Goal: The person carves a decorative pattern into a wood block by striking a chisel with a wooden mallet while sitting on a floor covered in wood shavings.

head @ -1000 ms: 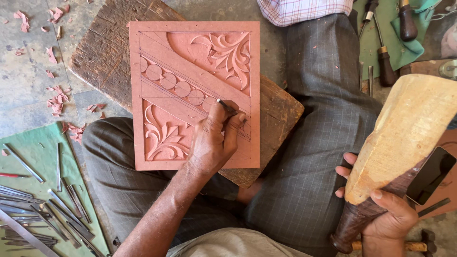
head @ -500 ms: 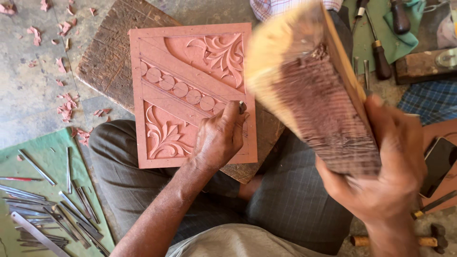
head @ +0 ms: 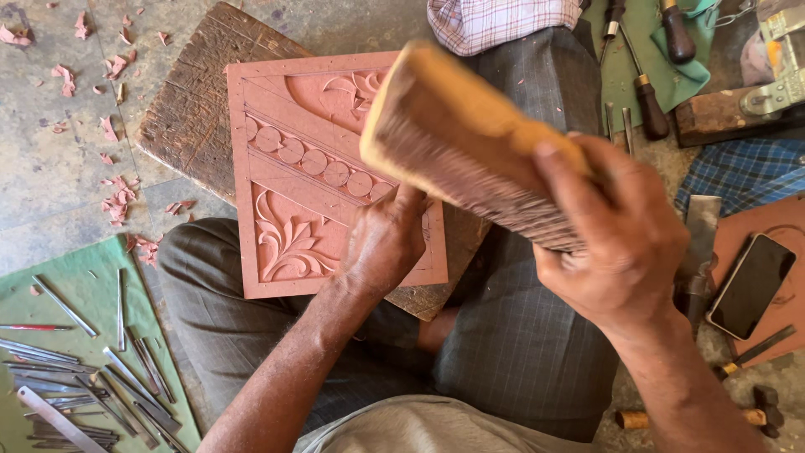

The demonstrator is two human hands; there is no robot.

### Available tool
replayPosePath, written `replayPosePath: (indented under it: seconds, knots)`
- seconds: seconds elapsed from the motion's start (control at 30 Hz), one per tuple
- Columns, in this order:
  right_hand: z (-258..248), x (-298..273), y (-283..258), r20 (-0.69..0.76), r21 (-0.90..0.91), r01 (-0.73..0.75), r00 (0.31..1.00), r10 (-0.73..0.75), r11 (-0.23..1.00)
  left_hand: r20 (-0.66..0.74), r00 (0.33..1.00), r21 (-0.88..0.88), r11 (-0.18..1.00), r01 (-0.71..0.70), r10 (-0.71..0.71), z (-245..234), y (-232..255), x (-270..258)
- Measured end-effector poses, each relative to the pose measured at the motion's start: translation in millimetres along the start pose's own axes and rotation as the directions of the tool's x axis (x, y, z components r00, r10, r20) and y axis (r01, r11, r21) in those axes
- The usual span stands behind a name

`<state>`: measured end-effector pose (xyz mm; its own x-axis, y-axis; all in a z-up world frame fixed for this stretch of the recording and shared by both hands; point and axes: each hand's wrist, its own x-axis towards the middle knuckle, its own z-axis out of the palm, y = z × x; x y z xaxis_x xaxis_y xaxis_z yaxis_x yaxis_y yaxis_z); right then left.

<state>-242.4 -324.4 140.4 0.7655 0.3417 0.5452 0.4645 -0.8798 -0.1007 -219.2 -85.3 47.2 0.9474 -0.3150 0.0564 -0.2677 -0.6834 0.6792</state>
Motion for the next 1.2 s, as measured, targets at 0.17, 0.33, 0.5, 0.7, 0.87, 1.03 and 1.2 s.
replayPosePath:
  seconds: [0.17, 0.33, 0.5, 0.7, 0.87, 1.03, 1.2]
  knots:
    - [-1.4, -10.7, 6.1, 0.016, -0.089, 0.035, 0.999, -0.033, 0.995, -0.107, 0.994, -0.111, 0.994, -0.001, -0.011, -0.9, 0.6, -0.6]
    - [-15.1, -8.2, 9.8, 0.005, 0.002, -0.009, 1.0, 0.009, 1.0, -0.258, 0.965, -0.228, 0.967, -0.114, 0.053, -6.3, -4.5, -9.4]
    - [-9.6, 0.1, -4.0, -0.037, 0.126, 0.0, 0.999, 0.005, 0.992, -0.16, 0.987, -0.164, 0.985, -0.054, 0.027, -2.0, -9.4, -5.1]
    - [-2.1, 0.5, -1.2, 0.092, -0.176, 0.091, 0.993, -0.076, 0.98, -0.073, 0.997, -0.096, 0.995, -0.024, 0.017, -1.2, -8.7, 0.2]
    - [-14.2, -1.3, 2.9, 0.085, -0.118, 0.059, 0.995, -0.049, 0.991, -0.183, 0.982, -0.281, 0.955, -0.097, 0.045, -11.5, -10.3, -2.3]
    - [-25.7, 7.0, -5.1, 0.014, -0.018, 0.042, 0.999, -0.042, 0.999, -0.146, 0.988, -0.224, 0.971, -0.09, 0.058, -16.0, -11.9, -3.5]
    - [-10.7, 5.1, -9.4, -0.015, 0.05, 0.033, 0.999, -0.032, 0.998, 0.042, 0.999, -0.08, 0.997, -0.014, 0.017, -10.9, -16.6, 3.3]
